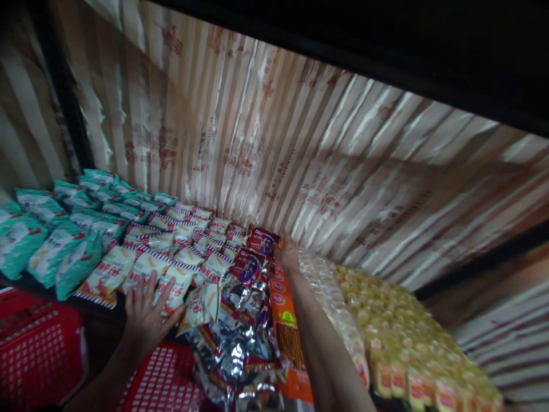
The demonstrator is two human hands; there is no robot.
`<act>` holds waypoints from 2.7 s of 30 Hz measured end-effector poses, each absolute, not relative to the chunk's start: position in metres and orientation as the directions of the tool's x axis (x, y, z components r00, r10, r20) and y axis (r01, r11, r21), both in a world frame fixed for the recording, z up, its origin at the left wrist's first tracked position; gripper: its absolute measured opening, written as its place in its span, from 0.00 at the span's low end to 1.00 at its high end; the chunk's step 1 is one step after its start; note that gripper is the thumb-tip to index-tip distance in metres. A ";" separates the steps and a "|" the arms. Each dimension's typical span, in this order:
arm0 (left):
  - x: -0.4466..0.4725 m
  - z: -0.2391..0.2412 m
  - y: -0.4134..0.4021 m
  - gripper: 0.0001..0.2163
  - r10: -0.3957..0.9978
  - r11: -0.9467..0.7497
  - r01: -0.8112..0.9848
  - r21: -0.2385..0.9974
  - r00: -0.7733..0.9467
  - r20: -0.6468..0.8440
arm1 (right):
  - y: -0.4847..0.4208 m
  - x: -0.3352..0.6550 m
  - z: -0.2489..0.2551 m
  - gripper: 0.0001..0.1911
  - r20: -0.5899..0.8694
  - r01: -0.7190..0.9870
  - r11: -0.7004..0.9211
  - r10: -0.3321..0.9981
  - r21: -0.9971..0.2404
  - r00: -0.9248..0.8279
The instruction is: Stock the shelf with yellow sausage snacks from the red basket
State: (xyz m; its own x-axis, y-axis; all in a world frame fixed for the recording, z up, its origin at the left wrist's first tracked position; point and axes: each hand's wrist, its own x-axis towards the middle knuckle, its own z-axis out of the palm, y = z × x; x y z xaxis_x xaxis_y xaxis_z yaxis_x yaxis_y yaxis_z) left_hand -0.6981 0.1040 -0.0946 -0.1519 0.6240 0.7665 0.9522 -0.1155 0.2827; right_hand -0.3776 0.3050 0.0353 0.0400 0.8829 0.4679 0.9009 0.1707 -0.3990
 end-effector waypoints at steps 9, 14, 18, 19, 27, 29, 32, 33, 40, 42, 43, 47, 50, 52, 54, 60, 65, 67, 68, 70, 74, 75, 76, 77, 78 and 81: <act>-0.698 -0.094 0.102 0.29 0.662 -0.104 0.943 0.315 -0.170 0.730 | 0.181 -0.454 0.052 0.18 0.668 0.781 0.596 0.660 -0.186 -0.345; -0.701 -0.095 0.099 0.28 0.708 -0.104 0.938 0.332 -0.165 0.687 | 0.084 -0.526 0.017 0.21 0.434 0.649 0.753 0.623 -0.108 -0.651; -0.703 -0.096 0.099 0.28 0.727 -0.120 0.932 0.341 -0.152 0.670 | 0.065 -0.550 -0.020 0.23 0.423 0.747 0.661 0.696 -0.063 -0.580; -0.703 -0.097 0.099 0.28 0.726 -0.119 0.932 0.342 -0.153 0.671 | 0.068 -0.551 -0.026 0.23 0.425 0.766 0.640 0.711 -0.061 -0.560; -0.702 -0.098 0.099 0.26 0.673 -0.140 0.928 0.345 -0.167 0.721 | 0.097 -0.548 -0.045 0.21 0.427 0.738 0.675 0.668 -0.003 -0.610; -0.702 -0.097 0.098 0.28 0.663 -0.139 0.926 0.351 -0.176 0.728 | 0.097 -0.544 -0.046 0.21 0.422 0.726 0.688 0.652 0.023 -0.630; -0.701 -0.095 0.097 0.30 0.653 -0.137 0.924 0.356 -0.186 0.734 | 0.093 -0.540 -0.040 0.24 0.400 0.714 0.699 0.645 0.033 -0.651; -0.700 -0.094 0.096 0.30 0.648 -0.138 0.925 0.354 -0.186 0.739 | 0.092 -0.539 -0.037 0.25 0.395 0.708 0.706 0.642 0.030 -0.657; -0.696 -0.088 0.098 0.30 0.609 -0.158 0.937 0.312 -0.156 0.778 | 0.090 -0.525 -0.024 0.30 0.443 0.636 0.771 0.562 0.026 -0.699; -0.693 -0.084 0.099 0.31 0.594 -0.175 0.939 0.296 -0.139 0.793 | 0.094 -0.511 -0.018 0.31 0.486 0.635 0.772 0.547 0.023 -0.682; -0.692 -0.082 0.099 0.31 0.584 -0.185 0.939 0.289 -0.131 0.801 | 0.099 -0.502 -0.015 0.31 0.521 0.652 0.758 0.549 0.020 -0.653; -0.675 -0.070 0.089 0.32 0.548 -0.300 0.927 0.227 -0.028 0.836 | 0.134 -0.462 0.007 0.26 0.673 0.809 0.584 0.624 -0.066 -0.396; -0.647 -0.060 0.075 0.31 0.544 -0.440 0.886 0.147 0.132 0.828 | 0.174 -0.436 0.026 0.22 0.652 0.906 0.379 0.738 -0.189 -0.172; -0.620 -0.053 0.068 0.29 0.549 -0.521 0.846 0.116 0.228 0.804 | 0.203 -0.423 0.036 0.24 0.536 0.941 0.309 0.823 -0.142 -0.189; -0.590 -0.047 0.067 0.29 0.575 -0.555 0.819 0.147 0.250 0.779 | 0.231 -0.415 0.044 0.25 0.393 0.958 0.277 0.891 -0.078 -0.226; -0.523 -0.036 0.098 0.28 0.715 -0.500 0.805 0.320 0.176 0.676 | 0.284 -0.411 0.053 0.22 0.190 0.954 0.299 0.937 0.004 -0.294; -0.501 -0.028 0.127 0.26 0.881 -0.252 0.837 0.485 -0.010 0.473 | 0.295 -0.415 0.057 0.25 0.054 0.914 0.400 0.913 0.067 -0.403; -0.498 -0.024 0.135 0.27 0.913 -0.191 0.838 0.512 -0.040 0.406 | 0.297 -0.416 0.057 0.28 0.011 0.910 0.408 0.912 0.070 -0.409; -0.498 -0.022 0.138 0.27 0.920 -0.180 0.837 0.518 -0.043 0.389 | 0.298 -0.416 0.056 0.31 -0.002 0.909 0.411 0.911 0.068 -0.412; -0.497 -0.017 0.143 0.28 0.928 -0.169 0.836 0.522 -0.043 0.370 | 0.298 -0.415 0.054 0.36 -0.020 0.898 0.435 0.900 0.065 -0.435; -0.499 -0.009 0.153 0.27 0.949 -0.091 0.847 0.524 -0.085 0.302 | 0.298 -0.411 0.051 0.39 -0.027 0.874 0.484 0.875 0.045 -0.483; -0.499 -0.007 0.156 0.27 0.953 -0.073 0.850 0.522 -0.096 0.289 | 0.298 -0.410 0.050 0.39 -0.029 0.872 0.487 0.873 0.042 -0.486; -0.499 -0.005 0.159 0.27 0.954 -0.063 0.854 0.516 -0.101 0.283 | 0.299 -0.409 0.049 0.38 -0.032 0.872 0.488 0.873 0.038 -0.487; -0.499 -0.004 0.162 0.26 0.954 -0.058 0.859 0.508 -0.102 0.280 | 0.300 -0.409 0.048 0.37 -0.035 0.871 0.490 0.872 0.031 -0.489; -0.499 -0.004 0.166 0.26 0.955 -0.052 0.865 0.500 -0.103 0.279 | 0.301 -0.408 0.047 0.35 -0.033 0.871 0.492 0.871 0.019 -0.491; -0.499 -0.002 0.174 0.25 0.958 -0.023 0.876 0.481 -0.118 0.262 | 0.303 -0.408 0.041 0.26 0.006 0.879 0.476 0.880 -0.037 -0.476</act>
State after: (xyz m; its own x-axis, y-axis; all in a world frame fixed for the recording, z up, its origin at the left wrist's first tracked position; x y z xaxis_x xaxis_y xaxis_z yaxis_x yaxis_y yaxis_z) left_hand -0.4989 0.1736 -0.0024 -0.1184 0.9577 0.2622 0.8763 -0.0234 0.4813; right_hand -0.4080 0.3029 0.0407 -0.4758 0.8796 0.0058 0.8789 0.4756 -0.0365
